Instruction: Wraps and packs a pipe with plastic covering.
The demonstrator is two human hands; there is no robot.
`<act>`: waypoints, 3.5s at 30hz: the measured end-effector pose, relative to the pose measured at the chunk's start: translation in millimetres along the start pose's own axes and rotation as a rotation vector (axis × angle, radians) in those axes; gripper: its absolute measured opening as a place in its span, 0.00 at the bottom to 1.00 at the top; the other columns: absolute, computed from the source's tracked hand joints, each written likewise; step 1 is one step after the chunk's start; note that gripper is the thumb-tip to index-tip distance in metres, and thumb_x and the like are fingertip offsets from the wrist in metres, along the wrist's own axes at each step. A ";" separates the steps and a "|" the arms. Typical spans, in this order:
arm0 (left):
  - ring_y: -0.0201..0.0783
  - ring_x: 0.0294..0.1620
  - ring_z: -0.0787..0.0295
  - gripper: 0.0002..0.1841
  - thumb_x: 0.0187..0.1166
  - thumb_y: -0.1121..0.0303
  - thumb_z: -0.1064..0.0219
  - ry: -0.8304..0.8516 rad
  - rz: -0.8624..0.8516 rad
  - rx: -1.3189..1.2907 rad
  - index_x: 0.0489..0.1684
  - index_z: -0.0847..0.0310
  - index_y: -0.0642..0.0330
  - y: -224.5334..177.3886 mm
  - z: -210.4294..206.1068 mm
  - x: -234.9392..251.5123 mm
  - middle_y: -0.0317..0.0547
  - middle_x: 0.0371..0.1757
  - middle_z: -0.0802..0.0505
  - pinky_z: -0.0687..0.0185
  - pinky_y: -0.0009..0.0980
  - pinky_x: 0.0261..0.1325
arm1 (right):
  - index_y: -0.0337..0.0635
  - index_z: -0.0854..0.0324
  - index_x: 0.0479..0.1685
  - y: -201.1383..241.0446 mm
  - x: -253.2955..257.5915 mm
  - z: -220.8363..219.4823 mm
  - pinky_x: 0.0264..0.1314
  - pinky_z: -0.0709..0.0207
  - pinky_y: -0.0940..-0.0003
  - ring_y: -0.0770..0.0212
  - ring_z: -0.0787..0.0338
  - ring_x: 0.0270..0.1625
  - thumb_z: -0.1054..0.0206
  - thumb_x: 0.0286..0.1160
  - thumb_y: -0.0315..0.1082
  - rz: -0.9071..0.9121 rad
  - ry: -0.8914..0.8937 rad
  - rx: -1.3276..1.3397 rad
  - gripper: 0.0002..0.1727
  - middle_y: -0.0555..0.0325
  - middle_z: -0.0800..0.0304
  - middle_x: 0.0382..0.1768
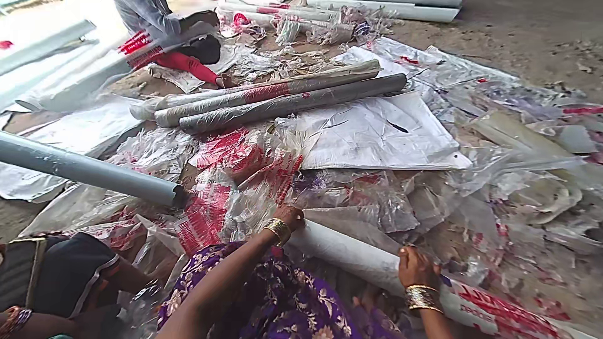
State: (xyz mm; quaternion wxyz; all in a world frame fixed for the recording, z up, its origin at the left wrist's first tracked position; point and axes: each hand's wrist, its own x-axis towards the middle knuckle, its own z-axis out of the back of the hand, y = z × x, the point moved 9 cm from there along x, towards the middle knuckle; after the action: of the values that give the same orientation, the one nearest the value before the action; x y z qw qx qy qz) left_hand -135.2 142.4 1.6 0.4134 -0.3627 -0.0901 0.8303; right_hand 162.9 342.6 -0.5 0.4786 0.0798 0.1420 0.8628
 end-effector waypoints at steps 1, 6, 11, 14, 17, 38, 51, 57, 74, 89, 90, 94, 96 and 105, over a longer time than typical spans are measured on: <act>0.63 0.76 0.19 0.17 0.84 0.62 0.34 0.011 -0.002 0.000 0.64 0.13 0.62 -3.0 0.5 2.2 0.63 0.69 0.11 0.31 0.66 0.78 | 0.23 0.13 0.50 0.4 0.4 0.1 0.73 0.37 0.23 0.26 0.13 0.65 0.48 0.88 0.29 0.016 -0.023 0.000 0.18 0.27 0.09 0.56; 0.62 0.72 0.17 0.15 0.75 0.79 0.32 -0.095 -0.140 -0.059 0.58 0.11 0.65 -17.1 41.0 10.6 0.64 0.67 0.11 0.27 0.61 0.77 | 0.23 0.13 0.50 -5.1 -1.9 -3.6 0.73 0.38 0.21 0.24 0.13 0.65 0.49 0.86 0.28 0.038 -0.028 0.011 0.19 0.26 0.09 0.55; 0.71 0.94 0.60 0.53 0.57 0.60 0.12 -0.422 -0.128 -0.162 0.91 0.38 0.34 -30.1 126.6 -4.6 0.63 0.96 0.53 0.51 0.70 0.86 | 0.23 0.13 0.49 -5.5 -1.6 -4.6 0.71 0.37 0.21 0.24 0.13 0.65 0.49 0.86 0.28 0.033 -0.027 0.013 0.19 0.26 0.09 0.55; 0.66 0.94 0.51 0.40 0.70 0.54 0.21 -0.545 -0.060 -0.169 0.88 0.31 0.43 -19.2 130.6 -16.1 0.60 0.95 0.43 0.49 0.66 0.88 | 0.23 0.13 0.49 -6.1 0.2 -3.7 0.71 0.37 0.22 0.25 0.13 0.65 0.49 0.86 0.29 0.023 -0.017 0.019 0.19 0.26 0.09 0.55; 0.60 0.78 0.22 0.12 0.76 0.66 0.28 -0.687 -0.100 -0.334 0.48 0.06 0.63 -7.3 88.4 -37.1 0.61 0.72 0.13 0.33 0.54 0.83 | 0.23 0.13 0.49 -7.3 -1.0 -4.4 0.71 0.38 0.21 0.24 0.13 0.64 0.48 0.86 0.29 0.030 -0.029 0.041 0.19 0.25 0.09 0.55; 0.64 0.68 0.12 0.07 0.70 0.77 0.29 -0.920 -0.168 -0.035 0.41 0.05 0.64 -49.9 -72.5 -73.8 0.58 0.58 0.05 0.16 0.56 0.68 | 0.20 0.14 0.49 30.4 -22.2 3.6 0.72 0.38 0.22 0.23 0.15 0.68 0.47 0.82 0.27 0.135 -0.180 0.004 0.18 0.22 0.12 0.57; 0.61 0.75 0.15 0.08 0.74 0.83 0.34 -0.794 -0.157 -0.155 0.41 0.08 0.73 -44.5 -72.6 -67.5 0.61 0.68 0.09 0.15 0.50 0.69 | 0.26 0.12 0.47 44.6 -18.7 -16.7 0.69 0.32 0.29 0.29 0.13 0.65 0.48 0.83 0.31 0.176 -0.132 -0.034 0.19 0.30 0.09 0.55; 0.61 0.70 0.12 0.07 0.70 0.82 0.31 -0.867 -0.152 -0.013 0.39 0.08 0.74 -50.7 -75.1 -64.6 0.63 0.66 0.09 0.14 0.47 0.68 | 0.28 0.12 0.48 42.9 -17.1 -17.9 0.69 0.31 0.31 0.31 0.13 0.66 0.49 0.85 0.34 0.146 -0.117 -0.067 0.21 0.32 0.09 0.57; 0.66 0.82 0.24 0.15 0.79 0.77 0.35 -0.687 -0.112 -0.090 0.59 0.12 0.75 -56.7 -78.9 -54.9 0.68 0.74 0.14 0.24 0.49 0.80 | 0.24 0.12 0.45 45.5 -13.6 -10.2 0.66 0.33 0.25 0.24 0.13 0.63 0.44 0.81 0.29 0.143 -0.105 -0.042 0.17 0.25 0.10 0.54; 0.58 0.90 0.35 0.18 0.84 0.81 0.45 -0.359 0.023 -0.121 0.69 0.20 0.76 -60.9 -67.6 -46.2 0.64 0.83 0.22 0.37 0.45 0.89 | 0.25 0.10 0.44 46.0 -13.3 -7.1 0.65 0.31 0.25 0.24 0.13 0.63 0.42 0.79 0.29 0.147 -0.132 -0.024 0.16 0.27 0.09 0.53; 0.58 0.89 0.34 0.18 0.83 0.81 0.45 -0.382 0.015 -0.134 0.68 0.19 0.76 -60.2 -66.9 -46.2 0.64 0.82 0.21 0.37 0.45 0.89 | 0.24 0.10 0.43 46.1 -12.8 -6.4 0.65 0.30 0.26 0.25 0.13 0.62 0.42 0.78 0.29 0.150 -0.139 -0.024 0.16 0.27 0.09 0.53; 0.57 0.86 0.28 0.17 0.84 0.80 0.45 -0.479 0.008 -0.147 0.65 0.16 0.75 -58.3 -65.6 -45.9 0.63 0.78 0.17 0.32 0.44 0.87 | 0.24 0.11 0.43 46.1 -12.9 -6.2 0.65 0.30 0.26 0.25 0.12 0.62 0.42 0.79 0.29 0.151 -0.145 -0.027 0.16 0.26 0.09 0.52; 0.58 0.88 0.31 0.17 0.85 0.80 0.47 -0.448 0.004 -0.146 0.67 0.18 0.75 -58.7 -67.2 -45.2 0.64 0.80 0.19 0.34 0.45 0.87 | 0.24 0.11 0.43 45.3 -11.3 -7.5 0.63 0.29 0.26 0.25 0.12 0.61 0.42 0.78 0.30 0.161 -0.145 -0.031 0.17 0.27 0.09 0.52; 0.60 0.80 0.20 0.13 0.78 0.82 0.38 -0.735 -0.076 -0.087 0.55 0.11 0.75 -56.6 -77.5 -48.1 0.65 0.71 0.11 0.21 0.45 0.78 | 0.24 0.11 0.43 41.1 -10.4 -14.4 0.66 0.30 0.28 0.26 0.12 0.62 0.44 0.78 0.30 0.154 -0.149 -0.045 0.18 0.27 0.09 0.53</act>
State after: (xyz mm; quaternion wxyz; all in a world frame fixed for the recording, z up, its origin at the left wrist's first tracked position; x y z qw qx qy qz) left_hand -28.6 131.0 -3.4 0.3682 -0.0541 -0.2811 0.8846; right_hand 131.4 310.7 -0.9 0.4218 0.1434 0.0801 0.8917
